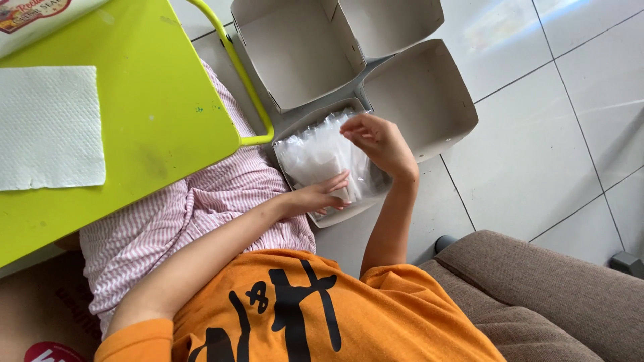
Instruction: The person is individually wrapping plastic forks and napkins into small plastic bags at a fast pace.
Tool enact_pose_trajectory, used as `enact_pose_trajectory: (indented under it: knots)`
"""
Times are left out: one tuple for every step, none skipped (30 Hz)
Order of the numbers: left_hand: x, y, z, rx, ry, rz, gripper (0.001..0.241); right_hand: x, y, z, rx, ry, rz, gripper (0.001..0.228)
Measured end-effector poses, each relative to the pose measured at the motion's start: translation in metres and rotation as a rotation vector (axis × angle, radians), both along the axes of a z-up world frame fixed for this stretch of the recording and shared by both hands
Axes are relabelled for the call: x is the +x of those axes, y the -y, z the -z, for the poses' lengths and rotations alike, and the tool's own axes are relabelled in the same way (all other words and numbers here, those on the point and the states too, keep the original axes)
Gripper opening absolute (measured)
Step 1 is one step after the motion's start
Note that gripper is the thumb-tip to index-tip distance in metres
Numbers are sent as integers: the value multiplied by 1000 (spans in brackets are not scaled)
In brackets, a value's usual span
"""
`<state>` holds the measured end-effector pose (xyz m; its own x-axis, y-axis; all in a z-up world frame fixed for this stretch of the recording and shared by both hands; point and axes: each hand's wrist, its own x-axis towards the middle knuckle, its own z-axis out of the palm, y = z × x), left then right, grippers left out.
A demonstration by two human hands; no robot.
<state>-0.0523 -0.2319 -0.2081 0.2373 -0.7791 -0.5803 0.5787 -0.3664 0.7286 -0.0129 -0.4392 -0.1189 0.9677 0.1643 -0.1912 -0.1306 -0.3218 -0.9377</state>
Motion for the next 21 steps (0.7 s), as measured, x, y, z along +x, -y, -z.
enact_pose_trajectory:
  knots:
    - [0,6,0,-2,25,28,95,-2,0,-1,-178,-60,-40,17]
    - [2,12,0,-5,53,55,91,-2,0,-3,-357,-117,-81,15]
    - [-4,21,15,-7,59,51,91,-1,-4,0,-360,-111,-83,15]
    - [-9,31,30,-33,-11,47,96,1,-7,2,-341,-248,-130,12]
    - [-15,41,45,-59,-82,43,102,2,-10,4,-322,-385,-176,12]
    - [-14,44,53,-63,-80,36,102,3,-7,25,-328,-384,-183,12]
    - [-13,47,60,-19,-68,53,108,4,-4,45,-383,-521,-201,14]
    - [-11,49,68,29,-55,67,115,6,-1,66,-437,-656,-221,17]
    - [-14,48,70,26,-54,56,115,3,-1,65,-443,-653,-230,17]
    - [-13,45,72,44,-20,91,107,2,-1,63,-473,-696,-228,19]
    - [-12,42,73,62,13,125,101,1,-2,61,-504,-740,-225,23]
    - [-13,42,75,63,24,109,101,0,-1,58,-510,-725,-237,23]
    - [-15,41,76,58,32,126,103,-3,0,54,-553,-733,-222,24]
    - [-17,41,76,54,39,137,105,-4,0,49,-598,-741,-211,27]
    - [-15,46,77,54,48,115,105,-4,11,58,-608,-725,-228,27]
    - [-12,45,79,25,62,81,105,-1,17,67,-658,-680,-201,26]
    - [-10,44,79,-5,77,47,105,2,23,77,-707,-634,-174,25]
    - [0,41,67,4,99,13,105,9,11,44,-712,-600,-200,25]
    - [9,38,54,-147,214,-94,77,13,0,11,-737,-407,-184,23]
    - [14,32,42,-291,329,-204,52,14,-14,-20,-748,-217,-175,21]
    - [35,15,6,-276,351,-240,52,24,-32,-45,-744,-187,-208,21]
